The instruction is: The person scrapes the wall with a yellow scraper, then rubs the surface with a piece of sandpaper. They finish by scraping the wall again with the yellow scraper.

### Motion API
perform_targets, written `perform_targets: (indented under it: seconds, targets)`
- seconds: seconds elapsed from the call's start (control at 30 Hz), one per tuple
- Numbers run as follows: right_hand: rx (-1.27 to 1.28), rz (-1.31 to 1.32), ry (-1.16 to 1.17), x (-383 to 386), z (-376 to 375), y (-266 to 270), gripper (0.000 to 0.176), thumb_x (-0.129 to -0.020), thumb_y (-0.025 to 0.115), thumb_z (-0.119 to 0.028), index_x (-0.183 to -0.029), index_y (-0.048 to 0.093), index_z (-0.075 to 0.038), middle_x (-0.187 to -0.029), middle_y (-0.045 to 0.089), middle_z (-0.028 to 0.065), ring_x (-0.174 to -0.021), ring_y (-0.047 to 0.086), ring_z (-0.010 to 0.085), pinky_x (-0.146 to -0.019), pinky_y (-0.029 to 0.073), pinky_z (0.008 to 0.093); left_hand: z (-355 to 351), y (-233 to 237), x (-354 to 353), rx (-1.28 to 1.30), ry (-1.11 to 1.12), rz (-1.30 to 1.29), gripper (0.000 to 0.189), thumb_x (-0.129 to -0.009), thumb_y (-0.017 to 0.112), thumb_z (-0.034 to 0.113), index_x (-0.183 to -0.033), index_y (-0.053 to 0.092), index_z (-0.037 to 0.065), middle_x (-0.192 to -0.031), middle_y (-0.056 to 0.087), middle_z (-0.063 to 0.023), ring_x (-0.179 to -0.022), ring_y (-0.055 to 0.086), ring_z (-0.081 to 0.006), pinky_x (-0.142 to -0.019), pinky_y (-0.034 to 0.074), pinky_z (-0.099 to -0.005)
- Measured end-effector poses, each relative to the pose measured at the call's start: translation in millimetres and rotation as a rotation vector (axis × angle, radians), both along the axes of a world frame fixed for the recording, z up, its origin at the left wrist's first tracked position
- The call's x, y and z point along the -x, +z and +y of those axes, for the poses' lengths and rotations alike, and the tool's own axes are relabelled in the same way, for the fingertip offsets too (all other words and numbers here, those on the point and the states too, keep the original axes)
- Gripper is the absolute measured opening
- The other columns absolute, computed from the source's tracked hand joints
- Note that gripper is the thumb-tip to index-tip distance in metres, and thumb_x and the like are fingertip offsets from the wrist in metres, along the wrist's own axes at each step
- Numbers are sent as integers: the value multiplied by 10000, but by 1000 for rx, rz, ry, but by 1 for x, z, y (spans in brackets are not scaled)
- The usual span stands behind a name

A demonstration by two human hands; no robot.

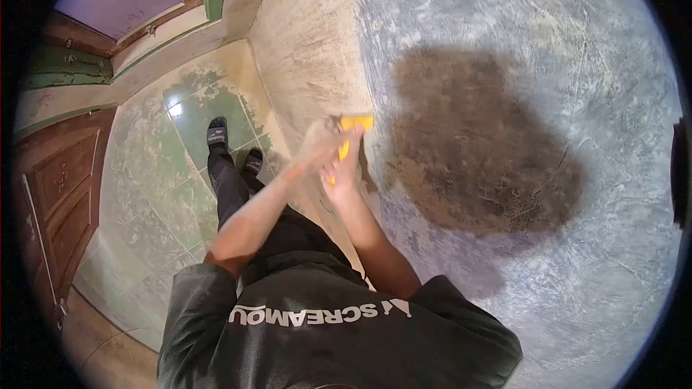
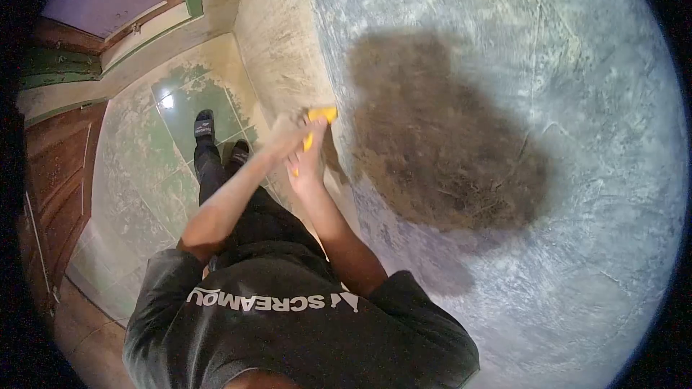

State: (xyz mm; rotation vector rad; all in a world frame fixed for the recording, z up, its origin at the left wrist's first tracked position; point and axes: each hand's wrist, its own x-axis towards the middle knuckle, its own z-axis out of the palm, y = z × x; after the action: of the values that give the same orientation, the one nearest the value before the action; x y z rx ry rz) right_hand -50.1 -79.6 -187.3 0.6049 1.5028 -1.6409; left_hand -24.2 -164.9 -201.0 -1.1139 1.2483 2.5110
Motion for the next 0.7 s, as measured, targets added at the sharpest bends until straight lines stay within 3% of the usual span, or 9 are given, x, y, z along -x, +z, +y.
perform_targets:
  seconds: [0.07, 0.13, 0.2, 0.27, 0.33, 0.4, 0.47, 0.57, 0.7]
  targets:
    - [42, 15, 53, -1, 8, 18, 500, -931, 481, -672, -733, 439, -216, -512, 327, -78, -353, 275, 57, -342, 238, 212, 9, -7, 1, 26, 65, 54, 472, -870, 698, 399, -907, 650, -69, -536, 579, -115, -390, 595, -206, -324, 496, -326]
    - [21, 13, 45, 12, -5, 18, 486, -935, 479, -667, -769, 457, -211, -521, 334, -73, -355, 280, 55, -336, 232, 205, 2, -17, 11, 27, 38, 55, 647, -856, 707, 489, -1074, 601, -110, -619, 613, -155, -397, 598, -222, -333, 487, -344]
    - [70, 15, 137, 26, -22, 6, 538, -923, 454, -704, -976, 540, -175, -576, 387, -70, -388, 320, 37, -351, 247, 204, -23, -10, 17, -47, 68, 33, 645, -851, 719, 478, -1091, 589, -106, -615, 608, -150, -398, 596, -213, -339, 489, -338]
    - [-42, 1, 61, 21, -32, 5, 565, -913, 441, -725, -999, 541, -176, -558, 366, -76, -380, 318, 37, -352, 256, 198, -38, -16, 22, -27, -59, -64, 637, -847, 725, 479, -1081, 602, -100, -638, 620, -160, -395, 593, -201, -346, 489, -326]
    - [-31, 23, 18, 9, -31, 18, 497, -933, 462, -680, -779, 464, -208, -500, 350, -72, -330, 311, 53, -300, 239, 198, -20, -2, 8, -40, 29, 42, 584, -841, 727, 487, -955, 631, -78, -606, 614, -152, -384, 583, -197, -342, 479, -316]
    - [50, 44, 39, 5, -10, 15, 496, -934, 458, -681, -782, 467, -208, -487, 348, -73, -334, 326, 53, -299, 240, 194, 11, -10, 4, 146, 119, 43, 517, -865, 694, 473, -879, 632, -40, -620, 612, -136, -375, 581, -213, -332, 485, -312]
    - [57, 23, 137, 15, -10, 17, 498, -919, 472, -696, -779, 463, -218, -489, 336, -85, -332, 310, 54, -308, 238, 206, -2, -17, 13, 49, 76, 72, 535, -839, 730, 477, -826, 611, -44, -576, 597, -135, -385, 579, -197, -322, 467, -317]
    - [-23, 17, 170, 44, -48, 5, 487, -928, 475, -682, -912, 486, -195, -550, 359, -78, -391, 323, 48, -362, 258, 217, -48, -3, 26, -98, 78, -1, 595, -839, 730, 478, -959, 624, -95, -638, 610, -142, -405, 589, -197, -321, 471, -320]
    - [-132, 35, 10, 25, -59, 15, 529, -893, 484, -728, -820, 486, -204, -526, 358, -90, -339, 291, 51, -328, 234, 224, -48, -3, 23, -40, 74, -30, 604, -853, 724, 445, -1052, 572, -104, -585, 587, -129, -386, 576, -202, -311, 472, -331]
